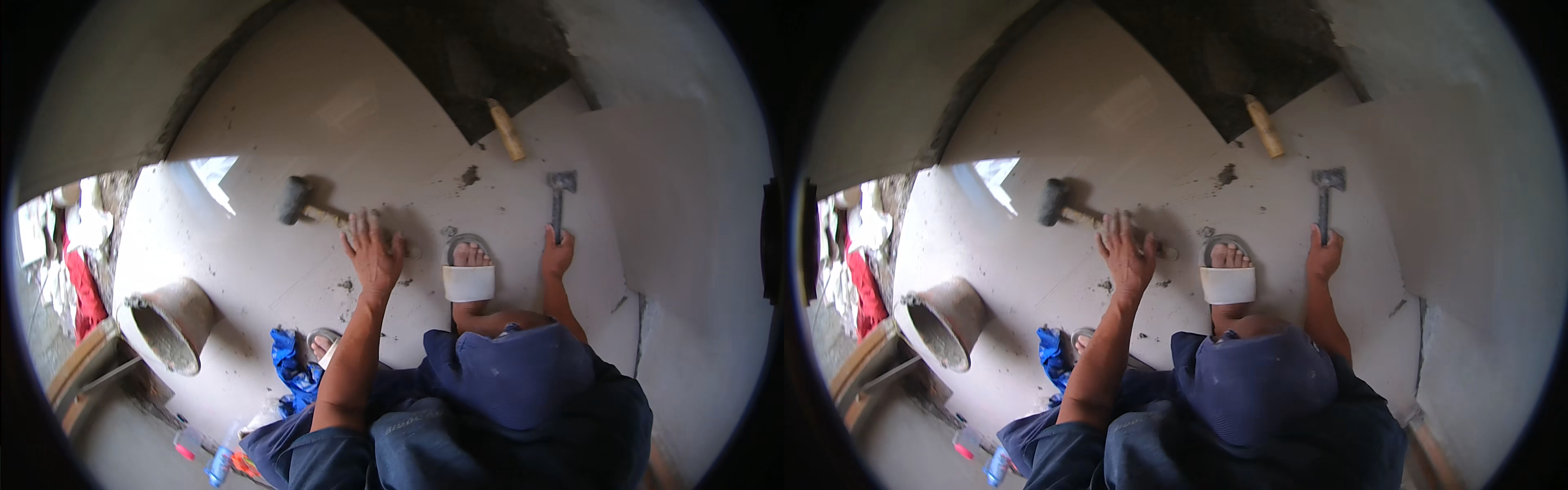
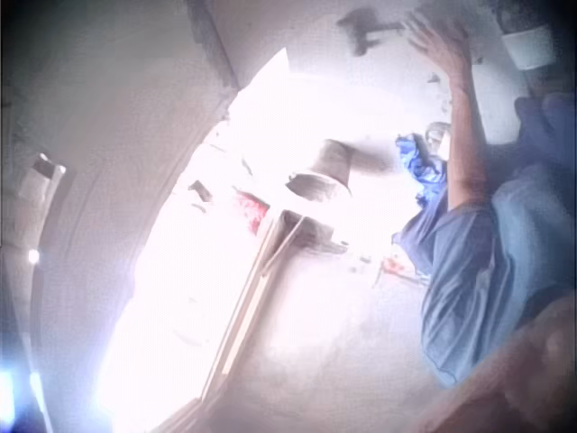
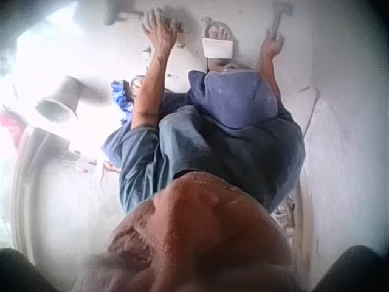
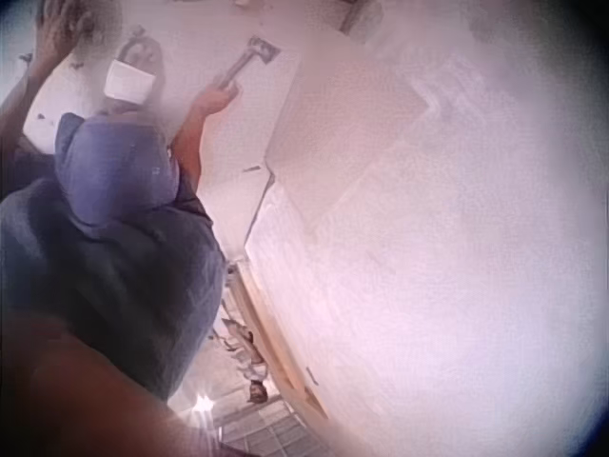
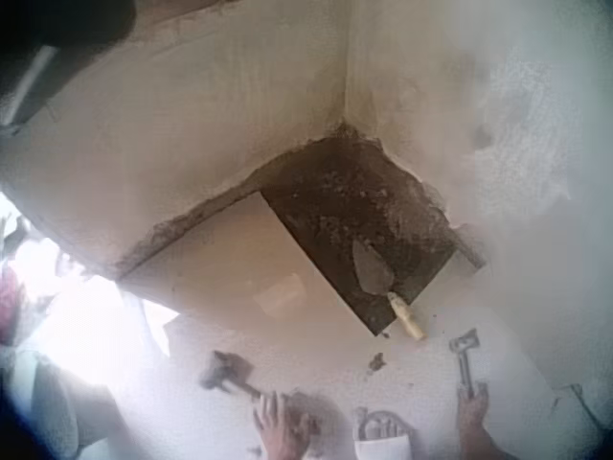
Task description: The person spreads cement on the floor using a trowel, places a large white tile, and taps it with a rubber mallet to level it. The person also wipes the floor with a blue cloth and adjusts the tile position.
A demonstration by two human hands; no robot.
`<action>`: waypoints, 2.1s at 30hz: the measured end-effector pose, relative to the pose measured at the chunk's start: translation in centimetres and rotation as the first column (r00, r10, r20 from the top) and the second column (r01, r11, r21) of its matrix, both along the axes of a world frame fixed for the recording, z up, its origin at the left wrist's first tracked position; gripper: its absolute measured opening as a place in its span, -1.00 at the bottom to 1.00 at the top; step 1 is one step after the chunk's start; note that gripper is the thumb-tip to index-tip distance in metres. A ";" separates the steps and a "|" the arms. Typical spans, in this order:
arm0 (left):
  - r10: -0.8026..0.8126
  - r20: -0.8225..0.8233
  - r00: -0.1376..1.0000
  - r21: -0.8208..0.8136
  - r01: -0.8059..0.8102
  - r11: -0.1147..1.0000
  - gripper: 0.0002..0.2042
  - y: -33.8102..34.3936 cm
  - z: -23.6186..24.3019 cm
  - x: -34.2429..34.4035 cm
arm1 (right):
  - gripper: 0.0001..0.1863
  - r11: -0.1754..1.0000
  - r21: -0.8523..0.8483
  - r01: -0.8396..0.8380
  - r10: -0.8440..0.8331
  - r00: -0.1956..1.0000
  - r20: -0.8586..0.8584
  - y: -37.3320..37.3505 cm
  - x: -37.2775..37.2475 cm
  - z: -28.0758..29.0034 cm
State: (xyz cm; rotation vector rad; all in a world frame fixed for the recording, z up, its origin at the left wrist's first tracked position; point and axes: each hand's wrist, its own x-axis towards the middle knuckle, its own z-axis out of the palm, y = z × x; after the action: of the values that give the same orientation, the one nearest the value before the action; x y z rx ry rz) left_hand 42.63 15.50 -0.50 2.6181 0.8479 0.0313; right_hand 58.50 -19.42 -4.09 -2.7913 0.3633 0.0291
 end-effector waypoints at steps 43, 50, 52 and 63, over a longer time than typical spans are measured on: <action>-0.377 -0.083 0.922 -0.154 0.362 0.919 -0.27 -4.5 -4.1 12.9 | -0.70 0.721 0.603 -0.342 0.372 0.925 0.081 15.2 10.5 12.3; -0.213 -0.199 0.957 -0.064 0.204 0.977 -0.26 -0.5 -3.4 6.8 | -0.72 0.687 0.681 -0.254 0.461 0.876 -0.138 13.4 6.4 9.3; -0.093 -0.288 0.953 -0.021 0.090 0.996 -0.20 2.1 -3.1 6.9 | -0.72 0.679 0.670 -0.302 0.517 0.844 -0.144 13.9 4.9 9.0; -0.061 -0.300 0.952 -0.130 0.022 0.991 0.16 5.3 -2.4 11.1 | -0.70 0.474 0.531 -0.703 0.760 0.631 0.157 18.3 5.7 8.7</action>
State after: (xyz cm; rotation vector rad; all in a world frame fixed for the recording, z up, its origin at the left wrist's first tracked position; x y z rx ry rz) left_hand 53.77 20.84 -2.92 2.5566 0.8613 -0.4330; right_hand 64.19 -1.12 4.61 -2.1325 -0.7639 0.4118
